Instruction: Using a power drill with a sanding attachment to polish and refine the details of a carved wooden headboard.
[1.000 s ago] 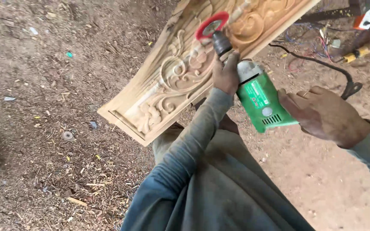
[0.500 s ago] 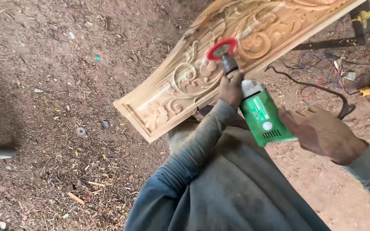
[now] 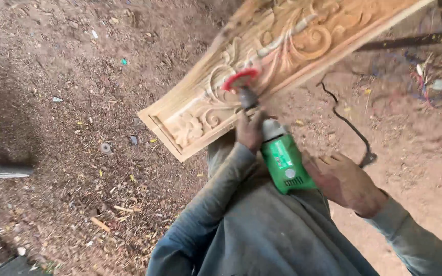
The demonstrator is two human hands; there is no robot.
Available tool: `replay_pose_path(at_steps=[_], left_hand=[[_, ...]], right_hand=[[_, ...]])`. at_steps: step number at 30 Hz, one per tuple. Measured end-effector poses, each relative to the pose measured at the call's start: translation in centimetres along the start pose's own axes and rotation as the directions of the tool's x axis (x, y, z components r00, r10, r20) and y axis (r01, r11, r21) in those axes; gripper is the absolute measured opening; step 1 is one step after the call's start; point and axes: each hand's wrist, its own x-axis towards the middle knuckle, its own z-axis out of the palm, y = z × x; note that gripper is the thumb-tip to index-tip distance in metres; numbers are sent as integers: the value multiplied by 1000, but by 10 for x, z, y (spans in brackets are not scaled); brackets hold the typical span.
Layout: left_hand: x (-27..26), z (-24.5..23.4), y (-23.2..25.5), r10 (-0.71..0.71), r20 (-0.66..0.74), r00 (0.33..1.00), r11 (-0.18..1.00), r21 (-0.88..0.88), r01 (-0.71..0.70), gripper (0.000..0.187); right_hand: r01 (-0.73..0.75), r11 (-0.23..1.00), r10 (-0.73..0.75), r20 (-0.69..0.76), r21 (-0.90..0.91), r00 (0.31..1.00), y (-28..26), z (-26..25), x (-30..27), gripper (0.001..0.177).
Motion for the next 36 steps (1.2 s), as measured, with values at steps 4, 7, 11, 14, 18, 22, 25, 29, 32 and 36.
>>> replay_pose_path(at_steps=[4,7,11,14,18,22,25,29,32,36], left_hand=[[-11,-47,-13,-24,-128,992,998,47,30,22],[-27,-33,47,-155,-162,975,985,-96,140,16],[-15,-15,49,-77,-143,987,992,-108,62,15],[-3,4,21,-68,-99,993,997,-45,64,16],[13,50,19,-58,36,998,930,366,41,30],[23,83,3,-70,12,997,864,501,54,39],[9,84,0,-112,-22,994,875,471,109,45],[-9,59,-11,-77,-42,996,926,368,87,40],[-18,45,-30,-64,-39,997,979,191,70,33],[-9,65,-35,122,106,987,971,193,-141,25]], right_hand=[[93,935,-72,-75,341,995,2,-13,19,65],[134,990,-141,-167,-50,976,-6,-5,28,55],[-40,999,35,-246,-17,969,-13,-4,22,57],[-154,985,171,-414,73,894,-14,17,3,63],[-263,930,345,-353,258,870,-16,42,-18,94],[-273,925,359,-370,264,857,0,55,-37,107],[-345,920,382,-232,183,895,5,47,-49,94],[-213,946,257,-164,245,952,12,30,-49,107],[-111,962,162,-192,251,968,18,38,-52,111],[-103,948,200,-312,300,929,25,41,-61,106]])
